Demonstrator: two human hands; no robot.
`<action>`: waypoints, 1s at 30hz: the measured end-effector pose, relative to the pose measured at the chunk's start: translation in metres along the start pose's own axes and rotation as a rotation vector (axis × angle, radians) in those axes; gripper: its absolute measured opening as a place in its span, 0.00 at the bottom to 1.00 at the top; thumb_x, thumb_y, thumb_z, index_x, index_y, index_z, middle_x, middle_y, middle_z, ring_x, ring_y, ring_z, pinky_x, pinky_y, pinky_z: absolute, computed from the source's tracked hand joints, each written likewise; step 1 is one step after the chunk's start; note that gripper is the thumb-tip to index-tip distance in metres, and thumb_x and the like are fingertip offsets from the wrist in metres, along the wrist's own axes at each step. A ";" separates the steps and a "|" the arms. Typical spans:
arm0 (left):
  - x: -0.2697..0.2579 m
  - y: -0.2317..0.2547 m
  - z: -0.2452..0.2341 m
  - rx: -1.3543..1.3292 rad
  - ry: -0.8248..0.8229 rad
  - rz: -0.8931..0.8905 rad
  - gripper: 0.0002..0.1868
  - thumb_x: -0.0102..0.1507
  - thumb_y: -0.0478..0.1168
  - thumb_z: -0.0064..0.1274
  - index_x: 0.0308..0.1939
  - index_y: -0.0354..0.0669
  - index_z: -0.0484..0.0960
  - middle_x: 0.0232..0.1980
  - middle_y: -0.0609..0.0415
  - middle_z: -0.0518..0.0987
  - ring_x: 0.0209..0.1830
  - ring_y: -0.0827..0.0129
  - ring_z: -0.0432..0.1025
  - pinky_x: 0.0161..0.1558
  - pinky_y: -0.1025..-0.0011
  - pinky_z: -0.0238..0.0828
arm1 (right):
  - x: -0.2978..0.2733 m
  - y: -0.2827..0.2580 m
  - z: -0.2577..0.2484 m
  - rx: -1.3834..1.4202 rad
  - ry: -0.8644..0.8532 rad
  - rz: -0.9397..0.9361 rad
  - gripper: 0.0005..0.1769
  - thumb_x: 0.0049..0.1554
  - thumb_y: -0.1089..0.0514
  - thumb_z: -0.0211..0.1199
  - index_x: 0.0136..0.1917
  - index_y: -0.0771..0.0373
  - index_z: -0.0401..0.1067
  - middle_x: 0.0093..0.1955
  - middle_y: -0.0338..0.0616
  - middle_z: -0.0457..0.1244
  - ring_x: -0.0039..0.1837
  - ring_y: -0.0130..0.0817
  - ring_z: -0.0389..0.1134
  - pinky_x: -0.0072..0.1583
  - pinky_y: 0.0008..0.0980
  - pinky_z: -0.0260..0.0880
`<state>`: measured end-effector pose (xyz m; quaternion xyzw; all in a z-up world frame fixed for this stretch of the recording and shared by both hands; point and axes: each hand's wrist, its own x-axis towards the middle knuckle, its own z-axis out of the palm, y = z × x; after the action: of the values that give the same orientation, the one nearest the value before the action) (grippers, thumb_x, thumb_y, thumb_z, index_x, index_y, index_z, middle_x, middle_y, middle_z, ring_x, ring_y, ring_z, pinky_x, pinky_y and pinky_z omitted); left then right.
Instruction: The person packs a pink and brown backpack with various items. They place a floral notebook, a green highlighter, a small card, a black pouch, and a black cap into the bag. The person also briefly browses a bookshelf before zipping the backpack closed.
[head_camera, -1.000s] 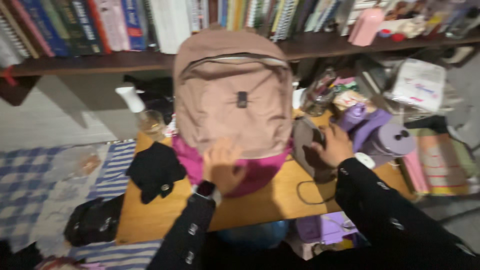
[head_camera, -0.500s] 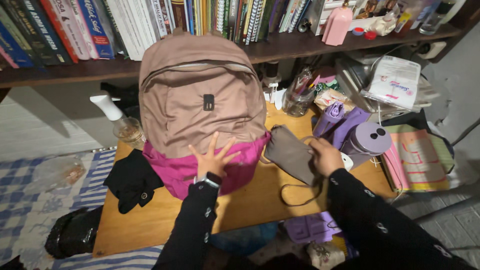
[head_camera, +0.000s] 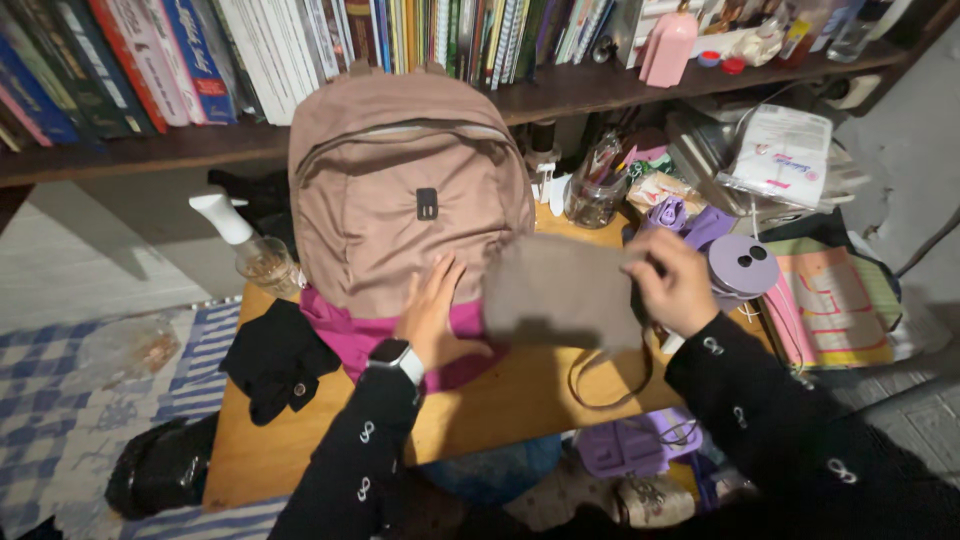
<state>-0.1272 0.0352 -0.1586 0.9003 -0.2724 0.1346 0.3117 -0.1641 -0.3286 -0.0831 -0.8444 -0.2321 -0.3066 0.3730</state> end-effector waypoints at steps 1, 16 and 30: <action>-0.001 0.001 0.003 -0.056 0.097 0.071 0.71 0.33 0.63 0.75 0.73 0.32 0.62 0.80 0.41 0.56 0.78 0.44 0.53 0.74 0.39 0.42 | 0.012 -0.011 -0.003 0.055 0.041 0.013 0.09 0.57 0.69 0.63 0.52 0.66 0.70 0.49 0.43 0.64 0.51 0.36 0.67 0.54 0.31 0.67; 0.010 0.089 0.017 -0.665 -0.295 0.091 0.30 0.60 0.50 0.67 0.59 0.35 0.78 0.51 0.52 0.81 0.46 0.64 0.72 0.51 0.63 0.72 | 0.091 -0.128 0.038 0.843 0.071 0.132 0.08 0.66 0.67 0.62 0.57 0.65 0.67 0.52 0.35 0.65 0.55 0.21 0.65 0.60 0.25 0.67; -0.019 -0.075 -0.164 -0.641 -0.469 -0.439 0.32 0.56 0.40 0.69 0.61 0.39 0.73 0.28 0.55 0.77 0.16 0.76 0.64 0.18 0.73 0.60 | 0.060 -0.089 0.030 0.281 -0.567 -0.189 0.05 0.57 0.64 0.67 0.47 0.66 0.73 0.45 0.44 0.66 0.50 0.37 0.68 0.53 0.34 0.68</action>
<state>-0.1113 0.1964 -0.0768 0.8009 -0.1661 -0.2335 0.5257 -0.1666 -0.2407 -0.0147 -0.8111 -0.4441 -0.0578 0.3762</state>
